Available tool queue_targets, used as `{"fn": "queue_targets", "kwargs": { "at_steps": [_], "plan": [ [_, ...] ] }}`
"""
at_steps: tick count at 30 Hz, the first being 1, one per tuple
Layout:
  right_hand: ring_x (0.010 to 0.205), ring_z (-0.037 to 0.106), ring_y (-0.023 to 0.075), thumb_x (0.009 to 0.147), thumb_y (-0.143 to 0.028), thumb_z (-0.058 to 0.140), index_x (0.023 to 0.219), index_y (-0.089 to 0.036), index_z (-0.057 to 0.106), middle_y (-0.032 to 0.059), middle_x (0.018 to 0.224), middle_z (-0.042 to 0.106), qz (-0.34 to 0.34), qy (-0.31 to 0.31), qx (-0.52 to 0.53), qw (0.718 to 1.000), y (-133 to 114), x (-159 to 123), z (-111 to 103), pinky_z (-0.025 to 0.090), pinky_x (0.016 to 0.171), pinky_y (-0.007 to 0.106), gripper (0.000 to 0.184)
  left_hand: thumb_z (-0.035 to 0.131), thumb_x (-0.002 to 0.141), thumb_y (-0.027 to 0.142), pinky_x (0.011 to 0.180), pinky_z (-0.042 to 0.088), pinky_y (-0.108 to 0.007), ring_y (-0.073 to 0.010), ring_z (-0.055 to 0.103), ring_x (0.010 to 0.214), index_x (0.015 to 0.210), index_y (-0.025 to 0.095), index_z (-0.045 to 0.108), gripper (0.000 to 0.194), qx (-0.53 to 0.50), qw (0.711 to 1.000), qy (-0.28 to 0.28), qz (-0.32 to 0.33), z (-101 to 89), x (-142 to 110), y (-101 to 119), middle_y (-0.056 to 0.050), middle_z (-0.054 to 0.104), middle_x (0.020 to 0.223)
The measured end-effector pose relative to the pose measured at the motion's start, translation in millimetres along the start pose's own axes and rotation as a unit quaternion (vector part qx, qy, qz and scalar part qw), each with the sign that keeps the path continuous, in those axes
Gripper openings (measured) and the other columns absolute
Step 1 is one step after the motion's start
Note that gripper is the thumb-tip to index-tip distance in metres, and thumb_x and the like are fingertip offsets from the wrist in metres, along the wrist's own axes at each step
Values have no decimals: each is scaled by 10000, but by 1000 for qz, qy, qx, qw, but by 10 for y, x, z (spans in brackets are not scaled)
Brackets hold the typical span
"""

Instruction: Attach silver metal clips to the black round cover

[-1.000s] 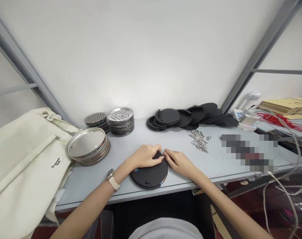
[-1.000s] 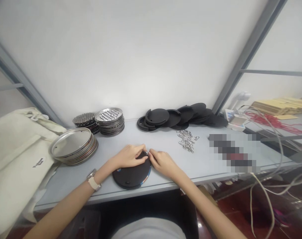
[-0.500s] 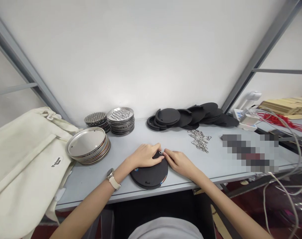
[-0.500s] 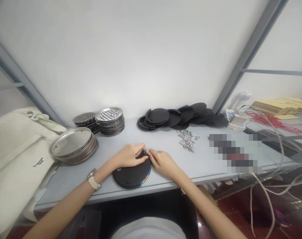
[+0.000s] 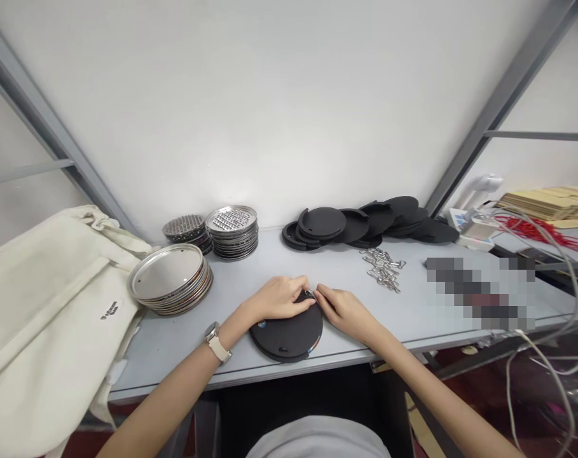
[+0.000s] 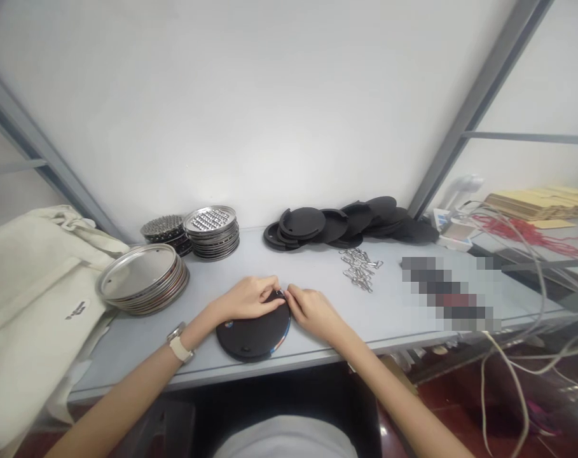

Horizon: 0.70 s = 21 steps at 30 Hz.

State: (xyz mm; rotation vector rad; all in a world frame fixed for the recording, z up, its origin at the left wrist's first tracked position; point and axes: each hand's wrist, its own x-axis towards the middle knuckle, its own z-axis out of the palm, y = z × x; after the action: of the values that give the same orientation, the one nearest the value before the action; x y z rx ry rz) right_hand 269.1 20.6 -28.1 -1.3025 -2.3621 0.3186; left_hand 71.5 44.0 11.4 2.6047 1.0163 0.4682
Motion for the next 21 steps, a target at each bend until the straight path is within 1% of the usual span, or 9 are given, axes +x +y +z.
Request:
{"fn": "queue_targets", "kwargs": {
  "at_steps": [6,15,18,21],
  "plan": [
    [475,423,127,961,-286,291,756,-219,393,-32,566,464,0,9,21,1000,0,-3,5,267,521,232,238,522,861,392,506,280,-219,-96,437,503,806,197,436,220,-4,1000,-1,5,4,-1,-5,60,470,593],
    [489,432,120,943,-274,323,729,-214,414,-25,579,482,-10,5,22,1000,18,1,6,267,533,230,241,524,860,385,514,294,-213,-96,458,515,878,195,486,195,0,1000,-10,7,5,-1,-7,58,489,606],
    [494,438,117,936,-272,345,741,-211,436,-26,583,492,-13,10,27,1000,24,-11,6,263,534,227,224,528,855,379,512,291,-213,-98,466,520,922,200,502,193,7,1000,-8,6,8,-1,-6,57,501,618],
    [488,432,113,933,-273,355,745,-209,455,-28,577,494,-14,10,29,999,25,-20,4,258,532,224,222,538,843,380,506,283,-219,-104,476,526,925,204,504,197,24,1000,-2,1,12,0,0,54,512,624]
  ]
}}
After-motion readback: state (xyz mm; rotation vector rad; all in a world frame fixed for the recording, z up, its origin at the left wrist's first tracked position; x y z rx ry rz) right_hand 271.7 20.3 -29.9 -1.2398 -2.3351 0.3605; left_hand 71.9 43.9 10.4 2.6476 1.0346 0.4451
